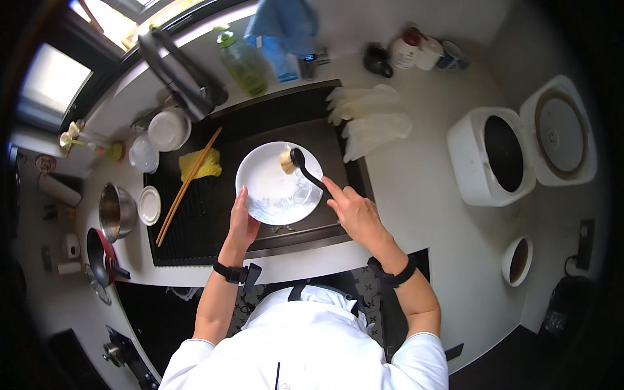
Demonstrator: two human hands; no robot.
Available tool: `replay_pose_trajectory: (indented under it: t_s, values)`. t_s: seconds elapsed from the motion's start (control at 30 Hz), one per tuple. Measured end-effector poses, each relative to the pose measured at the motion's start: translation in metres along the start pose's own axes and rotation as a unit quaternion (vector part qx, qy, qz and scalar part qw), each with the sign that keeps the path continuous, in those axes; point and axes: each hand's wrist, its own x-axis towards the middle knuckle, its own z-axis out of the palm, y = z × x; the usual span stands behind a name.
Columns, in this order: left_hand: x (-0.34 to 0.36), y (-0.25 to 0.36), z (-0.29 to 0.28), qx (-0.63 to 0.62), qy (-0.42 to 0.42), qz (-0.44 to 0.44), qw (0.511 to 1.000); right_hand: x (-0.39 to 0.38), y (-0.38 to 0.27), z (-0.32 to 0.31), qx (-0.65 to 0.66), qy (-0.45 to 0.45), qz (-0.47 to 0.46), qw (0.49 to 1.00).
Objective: The person washes several kitchen items in a sink using a brush and sponge. They scrub a small bowl, a metal pot, a plate, a spoon, and a frying pan, then rinse each under running water and place them on a drying rack.
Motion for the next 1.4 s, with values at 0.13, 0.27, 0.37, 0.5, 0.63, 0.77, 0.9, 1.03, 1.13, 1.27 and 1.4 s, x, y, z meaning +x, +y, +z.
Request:
replay_pose_trajectory:
  t_s: [0.13, 0.27, 0.37, 0.5, 0.63, 0.77, 0.9, 1.03, 1.13, 1.27, 1.4]
  values:
    - [0.010, 0.007, -0.034, 0.039, 0.011, 0.075, 0.996, 0.006, -0.020, 0.026, -0.089, -0.084, -0.078, 0.989]
    - [0.016, 0.004, -0.049, 0.073, 0.044, 0.116, 0.990, 0.011, -0.036, 0.058, -0.053, -0.122, -0.136, 0.982]
    - [0.024, 0.004, -0.055, 0.152, 0.051, 0.160, 0.974, 0.019, -0.049, 0.092, -0.021, -0.108, -0.126, 0.986]
    - [0.033, 0.014, -0.064, 0.181, 0.040, 0.159, 0.970, 0.042, -0.048, 0.120, -0.012, -0.036, -0.082, 0.996]
    - [0.032, 0.010, -0.060, 0.144, 0.034, 0.119, 0.982, 0.040, -0.036, 0.102, -0.044, 0.044, -0.048, 0.997]
    - [0.034, 0.005, -0.053, 0.061, 0.018, 0.087, 0.994, 0.011, -0.052, 0.086, -0.076, -0.116, 0.009, 0.990]
    - [0.036, -0.001, -0.039, 0.061, -0.004, 0.067, 0.996, 0.036, -0.060, 0.087, -0.071, -0.036, -0.067, 0.995]
    - [0.029, 0.007, -0.038, 0.081, 0.006, 0.080, 0.993, 0.040, -0.050, 0.071, -0.096, 0.014, -0.016, 0.995]
    - [0.026, 0.012, -0.037, 0.065, 0.033, 0.087, 0.994, 0.021, -0.063, 0.071, -0.068, -0.140, 0.002, 0.988]
    - [0.025, 0.010, -0.031, 0.116, -0.033, 0.083, 0.989, 0.032, -0.066, 0.077, -0.030, 0.037, -0.111, 0.993]
    - [0.022, 0.012, -0.034, 0.078, -0.004, 0.075, 0.994, 0.032, -0.052, 0.067, -0.123, 0.008, 0.019, 0.992]
